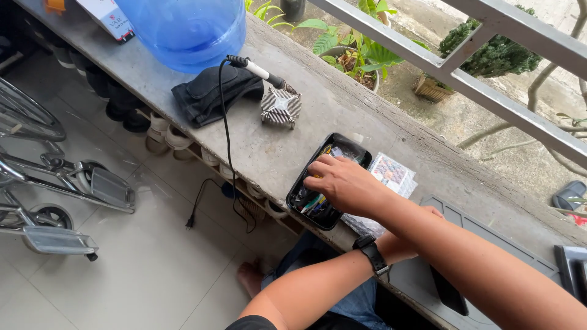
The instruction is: The person uses a plastic pry tool to carefully remove the back cover of a smartphone on a repair bench.
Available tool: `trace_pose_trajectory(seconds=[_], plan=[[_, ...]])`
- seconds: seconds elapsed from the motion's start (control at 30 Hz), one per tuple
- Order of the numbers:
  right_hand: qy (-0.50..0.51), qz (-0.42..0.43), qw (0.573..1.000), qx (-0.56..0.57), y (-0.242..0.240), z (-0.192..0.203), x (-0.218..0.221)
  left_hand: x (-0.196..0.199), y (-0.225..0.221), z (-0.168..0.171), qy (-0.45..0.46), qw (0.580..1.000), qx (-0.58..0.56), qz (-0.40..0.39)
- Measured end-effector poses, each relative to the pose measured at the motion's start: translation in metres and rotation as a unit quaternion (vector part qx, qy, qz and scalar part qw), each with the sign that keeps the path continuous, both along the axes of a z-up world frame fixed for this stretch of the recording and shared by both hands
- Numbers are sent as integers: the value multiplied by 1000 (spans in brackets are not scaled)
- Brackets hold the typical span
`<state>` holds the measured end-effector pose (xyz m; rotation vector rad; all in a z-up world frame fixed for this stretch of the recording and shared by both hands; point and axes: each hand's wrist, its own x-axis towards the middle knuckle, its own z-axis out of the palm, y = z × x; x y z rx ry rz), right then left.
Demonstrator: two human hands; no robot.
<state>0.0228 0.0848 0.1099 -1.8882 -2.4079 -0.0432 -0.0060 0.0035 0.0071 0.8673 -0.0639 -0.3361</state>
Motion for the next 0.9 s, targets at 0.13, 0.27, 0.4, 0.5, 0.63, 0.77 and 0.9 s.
trace_pose_trajectory(seconds=[0.13,0.27,0.4,0.5,0.63,0.77,0.9], plan=[[18,42,998,38,0,-11,1,-9,4,8,-2,1000,5,2],[43,17,998,36,3,-16,0,-23,10,12,-7,1000,10,-3],[28,11,999,27,3,-9,2,-62,69,-25,-13,1000,18,-9],[28,10,999,42,4,-20,0,-85,73,-35,-19,999,24,-12],[18,0,998,55,2,-22,2,-104,75,-41,-25,999,34,-12],[23,7,998,58,-1,-22,4,-118,74,-43,-28,999,42,-11],[25,13,998,53,-2,-31,9,-132,71,-45,-28,999,45,-5]])
